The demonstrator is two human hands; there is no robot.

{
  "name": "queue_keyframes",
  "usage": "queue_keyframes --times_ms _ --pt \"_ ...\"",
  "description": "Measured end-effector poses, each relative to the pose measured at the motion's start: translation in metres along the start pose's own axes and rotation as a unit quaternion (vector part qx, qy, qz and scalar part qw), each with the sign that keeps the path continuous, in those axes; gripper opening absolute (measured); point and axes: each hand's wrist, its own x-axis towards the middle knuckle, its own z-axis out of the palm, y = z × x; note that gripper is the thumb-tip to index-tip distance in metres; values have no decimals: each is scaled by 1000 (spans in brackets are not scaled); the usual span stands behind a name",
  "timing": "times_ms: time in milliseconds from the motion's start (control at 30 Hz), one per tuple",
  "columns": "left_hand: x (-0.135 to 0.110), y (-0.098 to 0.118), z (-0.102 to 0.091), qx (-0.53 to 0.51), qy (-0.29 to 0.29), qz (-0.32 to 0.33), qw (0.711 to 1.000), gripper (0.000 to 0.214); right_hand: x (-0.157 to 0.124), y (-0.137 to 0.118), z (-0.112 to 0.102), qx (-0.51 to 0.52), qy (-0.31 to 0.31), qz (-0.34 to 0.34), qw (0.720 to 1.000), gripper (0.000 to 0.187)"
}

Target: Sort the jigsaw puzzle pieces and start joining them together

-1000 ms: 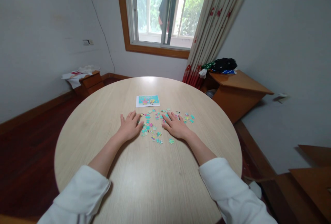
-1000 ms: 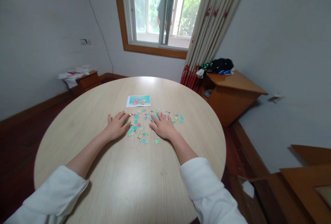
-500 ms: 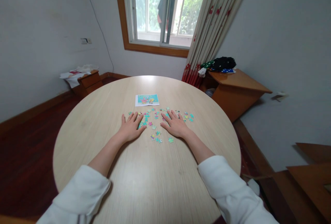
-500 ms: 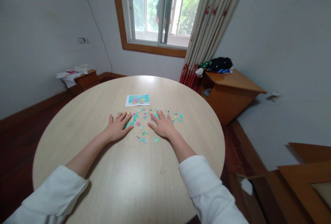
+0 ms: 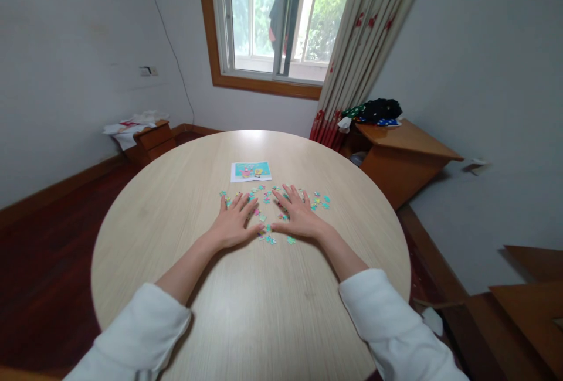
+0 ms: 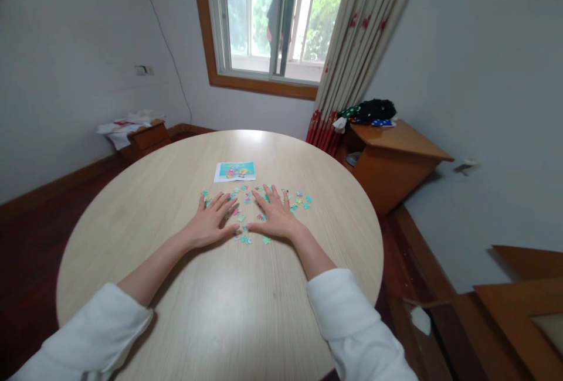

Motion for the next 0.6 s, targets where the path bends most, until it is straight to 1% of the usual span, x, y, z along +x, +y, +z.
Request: queue_keyframes --times_ms 100,233,300,367,433,533,600 --pt "-2 7 -1 -6 -3 28 1000 76 4 -2 5 -16 14 1 1000 92" --pt "-5 13 0 1 -19 49 999 77 6 5 5 -15 33 17 999 85" --pt "-5 11 0 5 -24 49 999 76 4 11 2 3 32 17 999 93" --pt "-4 6 0 7 -24 45 999 74 0 19 -2 27 22 11 999 106" --pt "-3 0 -1 8 -25 35 999 75 -5 27 -6 49 -6 -1 999 117" --pt "-2 -7 -3 10 -39 8 999 76 -9 35 -9 55 -55 -4 997 125" --pt "-2 -10 -4 11 -43 0 999 75 -9 36 -9 52 -69 2 996 125"
